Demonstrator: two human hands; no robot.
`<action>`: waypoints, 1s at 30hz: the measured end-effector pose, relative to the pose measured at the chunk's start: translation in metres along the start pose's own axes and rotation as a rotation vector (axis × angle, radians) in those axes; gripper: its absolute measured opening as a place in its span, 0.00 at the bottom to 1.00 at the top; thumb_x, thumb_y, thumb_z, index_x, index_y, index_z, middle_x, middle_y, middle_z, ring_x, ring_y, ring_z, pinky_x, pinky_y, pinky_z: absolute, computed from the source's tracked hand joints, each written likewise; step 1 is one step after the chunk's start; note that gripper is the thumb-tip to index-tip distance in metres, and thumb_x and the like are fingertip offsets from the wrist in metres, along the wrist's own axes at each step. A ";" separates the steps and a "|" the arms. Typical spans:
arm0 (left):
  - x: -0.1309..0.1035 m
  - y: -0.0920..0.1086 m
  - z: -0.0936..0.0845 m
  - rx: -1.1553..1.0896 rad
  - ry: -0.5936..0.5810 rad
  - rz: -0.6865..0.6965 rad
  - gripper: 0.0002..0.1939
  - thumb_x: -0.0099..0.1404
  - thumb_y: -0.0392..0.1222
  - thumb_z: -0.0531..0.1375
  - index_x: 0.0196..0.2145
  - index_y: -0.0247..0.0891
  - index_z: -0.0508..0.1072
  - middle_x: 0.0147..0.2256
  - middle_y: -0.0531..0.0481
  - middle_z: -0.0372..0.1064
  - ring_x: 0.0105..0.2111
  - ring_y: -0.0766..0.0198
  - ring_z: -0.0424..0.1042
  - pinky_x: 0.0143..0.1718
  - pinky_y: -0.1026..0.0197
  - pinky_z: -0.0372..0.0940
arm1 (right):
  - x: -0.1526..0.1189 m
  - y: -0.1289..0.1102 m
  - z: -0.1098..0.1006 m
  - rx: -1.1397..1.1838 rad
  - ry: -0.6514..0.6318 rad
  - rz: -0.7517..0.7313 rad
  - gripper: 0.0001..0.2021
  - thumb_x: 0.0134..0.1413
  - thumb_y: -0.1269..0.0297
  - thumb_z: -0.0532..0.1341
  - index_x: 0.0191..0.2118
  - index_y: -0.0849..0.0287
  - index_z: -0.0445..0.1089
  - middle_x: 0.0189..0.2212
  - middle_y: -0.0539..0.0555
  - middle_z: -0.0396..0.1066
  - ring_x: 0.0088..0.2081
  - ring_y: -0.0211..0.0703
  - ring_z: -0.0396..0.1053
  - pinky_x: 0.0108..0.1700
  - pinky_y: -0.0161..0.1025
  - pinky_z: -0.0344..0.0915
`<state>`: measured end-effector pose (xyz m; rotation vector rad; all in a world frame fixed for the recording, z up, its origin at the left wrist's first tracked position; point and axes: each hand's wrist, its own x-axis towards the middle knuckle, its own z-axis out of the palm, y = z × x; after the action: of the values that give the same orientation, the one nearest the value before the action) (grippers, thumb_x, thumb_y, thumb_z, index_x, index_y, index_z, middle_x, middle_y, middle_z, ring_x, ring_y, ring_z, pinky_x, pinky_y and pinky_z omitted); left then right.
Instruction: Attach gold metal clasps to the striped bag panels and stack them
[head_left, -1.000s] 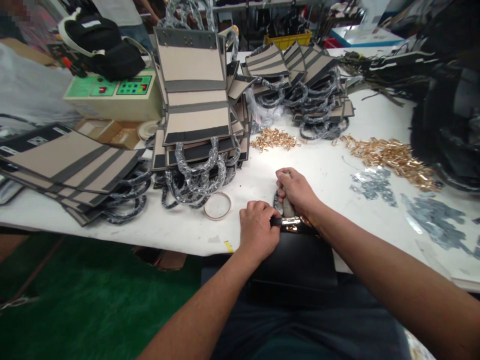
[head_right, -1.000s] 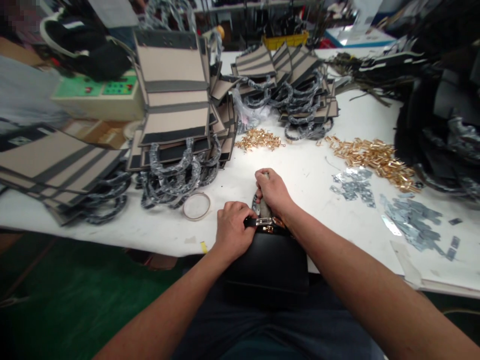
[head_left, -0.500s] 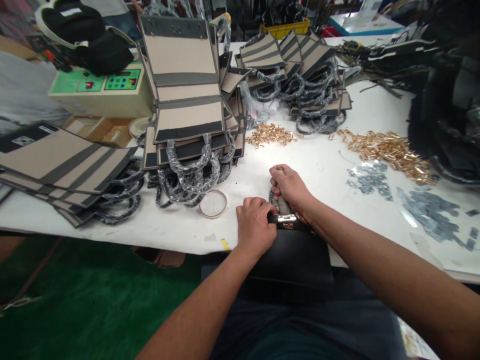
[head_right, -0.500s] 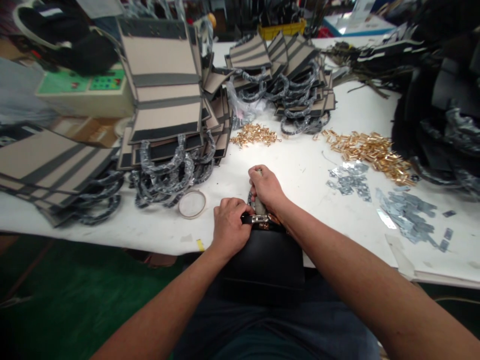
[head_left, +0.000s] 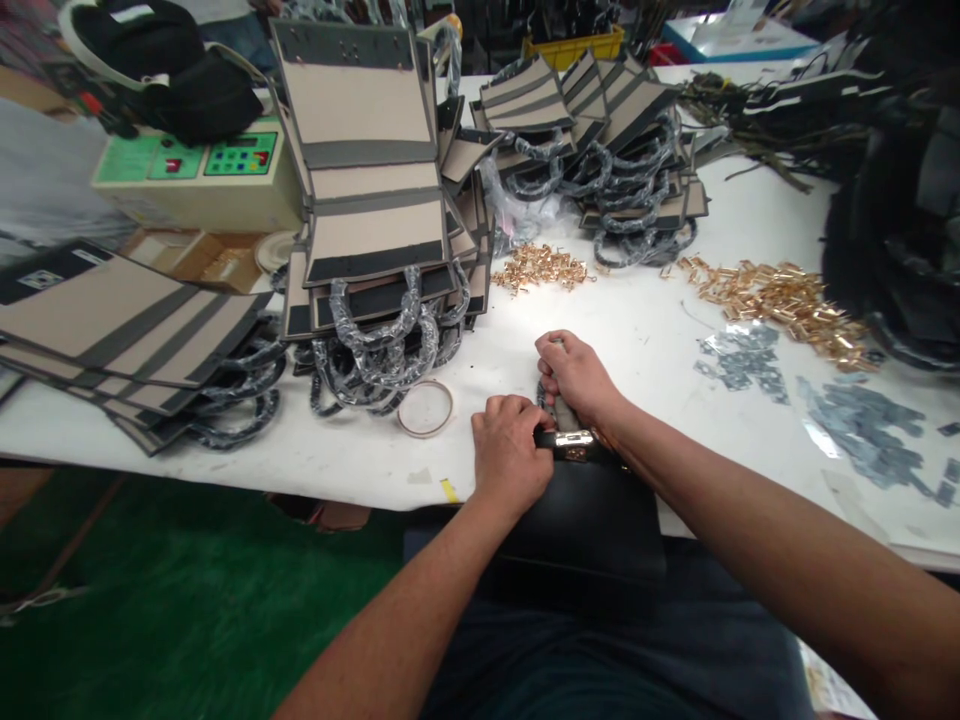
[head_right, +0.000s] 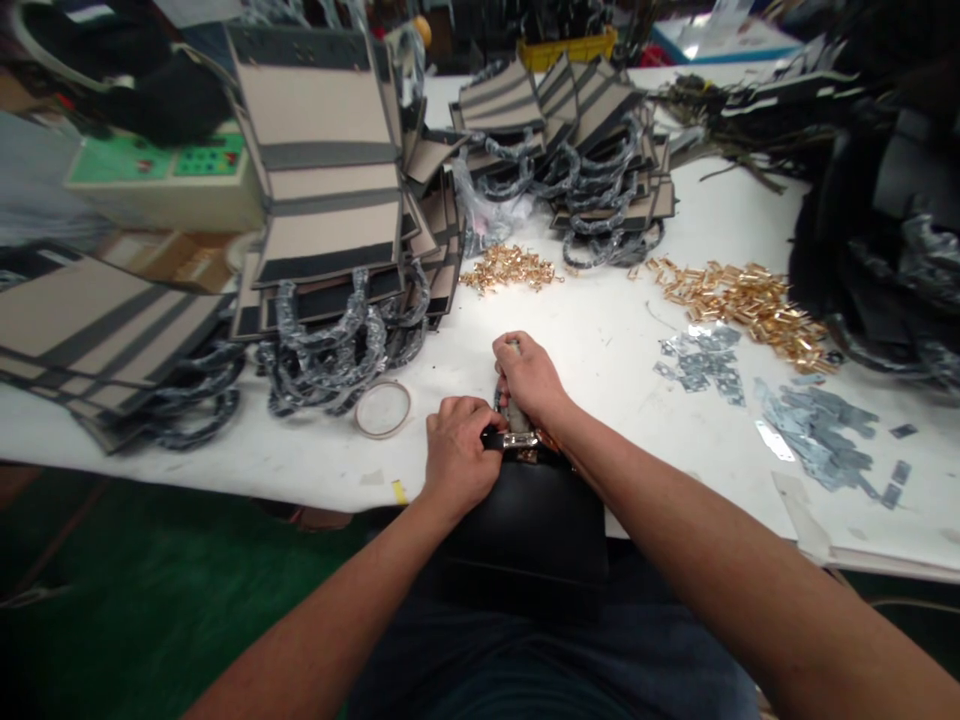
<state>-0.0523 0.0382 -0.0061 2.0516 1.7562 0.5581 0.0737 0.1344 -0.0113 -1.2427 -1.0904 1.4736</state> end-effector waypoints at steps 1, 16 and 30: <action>0.000 0.000 0.000 0.000 -0.003 -0.002 0.12 0.58 0.31 0.63 0.37 0.47 0.75 0.43 0.51 0.73 0.50 0.51 0.65 0.46 0.47 0.57 | 0.000 0.000 0.000 -0.003 0.000 0.000 0.12 0.61 0.51 0.63 0.40 0.51 0.64 0.22 0.41 0.59 0.17 0.34 0.57 0.15 0.31 0.62; 0.000 0.003 -0.004 0.004 0.005 -0.009 0.12 0.58 0.30 0.63 0.36 0.47 0.76 0.43 0.52 0.74 0.50 0.52 0.65 0.47 0.48 0.57 | 0.000 0.000 -0.001 0.040 -0.044 -0.002 0.13 0.60 0.50 0.64 0.41 0.52 0.65 0.22 0.40 0.60 0.16 0.34 0.58 0.15 0.31 0.63; -0.002 -0.002 0.000 -0.026 0.018 -0.010 0.08 0.63 0.34 0.64 0.36 0.48 0.77 0.43 0.52 0.75 0.50 0.51 0.66 0.46 0.47 0.59 | -0.004 -0.008 -0.003 0.045 0.259 0.015 0.08 0.54 0.64 0.64 0.41 0.54 0.70 0.23 0.44 0.64 0.16 0.34 0.59 0.15 0.32 0.61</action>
<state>-0.0542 0.0368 -0.0073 2.0253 1.7591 0.5945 0.0775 0.1325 -0.0030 -1.3684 -0.8723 1.2983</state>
